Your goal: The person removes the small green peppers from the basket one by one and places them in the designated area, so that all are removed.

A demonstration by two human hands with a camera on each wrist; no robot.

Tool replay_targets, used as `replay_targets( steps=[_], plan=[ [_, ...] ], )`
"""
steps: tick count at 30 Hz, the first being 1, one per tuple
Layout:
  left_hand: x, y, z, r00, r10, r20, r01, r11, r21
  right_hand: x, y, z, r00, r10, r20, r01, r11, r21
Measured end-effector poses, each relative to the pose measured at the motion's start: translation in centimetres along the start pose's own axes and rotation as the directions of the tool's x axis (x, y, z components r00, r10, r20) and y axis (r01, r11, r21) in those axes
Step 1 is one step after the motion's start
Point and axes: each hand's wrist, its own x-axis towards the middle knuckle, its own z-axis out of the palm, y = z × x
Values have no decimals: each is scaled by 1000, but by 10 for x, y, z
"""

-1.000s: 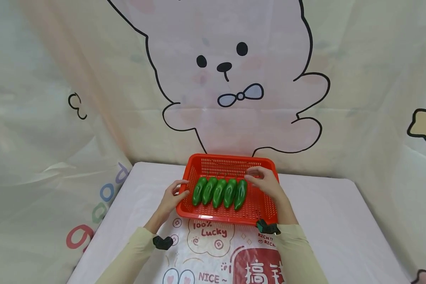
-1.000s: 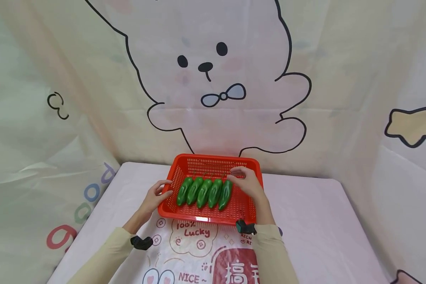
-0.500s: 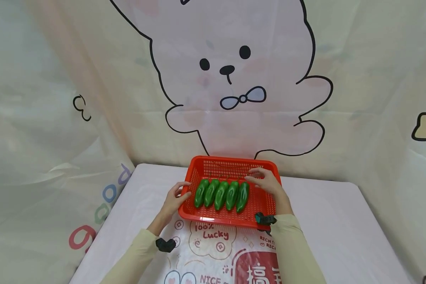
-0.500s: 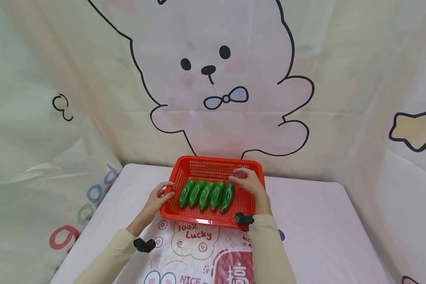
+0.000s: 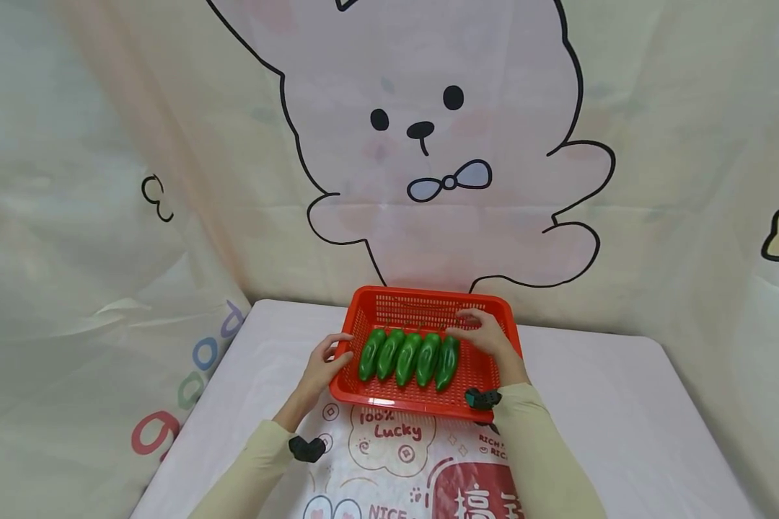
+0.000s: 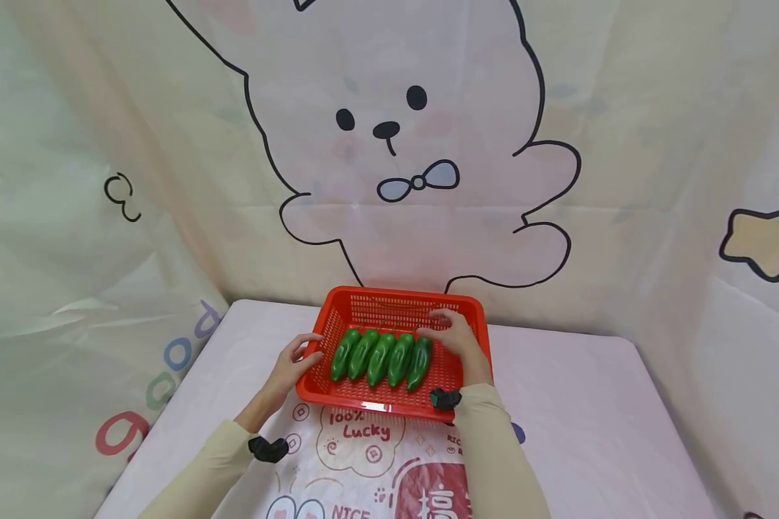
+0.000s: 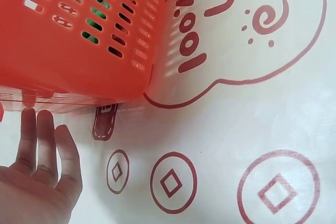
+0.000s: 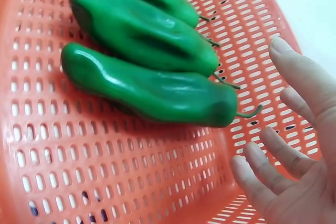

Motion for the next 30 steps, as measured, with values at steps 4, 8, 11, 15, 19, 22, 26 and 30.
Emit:
replay_targets(
  steps=[4, 8, 11, 15, 19, 22, 26, 30],
  plan=[
    [-5, 12, 0, 1000, -1, 16, 1, 1000, -19, 3, 3, 1, 1000, 10, 16, -10, 1000, -29],
    [-4, 11, 0, 1000, 12, 14, -12, 1000, -18, 6, 6, 2, 999, 16, 37, -16, 1000, -24],
    [-1, 1, 0, 1000, 4, 4, -4, 1000, -7, 9, 10, 3, 998, 38, 51, -38, 999, -16],
    [2, -7, 0, 1000, -4, -5, 4, 1000, 2, 11, 15, 5, 996, 64, 68, -63, 998, -21],
    [3, -9, 0, 1000, 3, -8, -3, 1000, 4, 14, 20, 8, 994, 73, 77, -73, 997, -2],
    [2, -9, 0, 1000, 2, -13, -2, 1000, 12, 15, 22, 11, 994, 66, 89, -67, 998, 11],
    [2, -9, 1, 1000, 8, -13, -7, 1000, 17, 14, 24, 13, 994, 61, 95, -63, 998, 15],
    [3, -8, 1, 1000, 9, -12, -9, 1000, 2, 14, 25, 15, 994, 70, 89, -72, 997, 17]
  ],
)
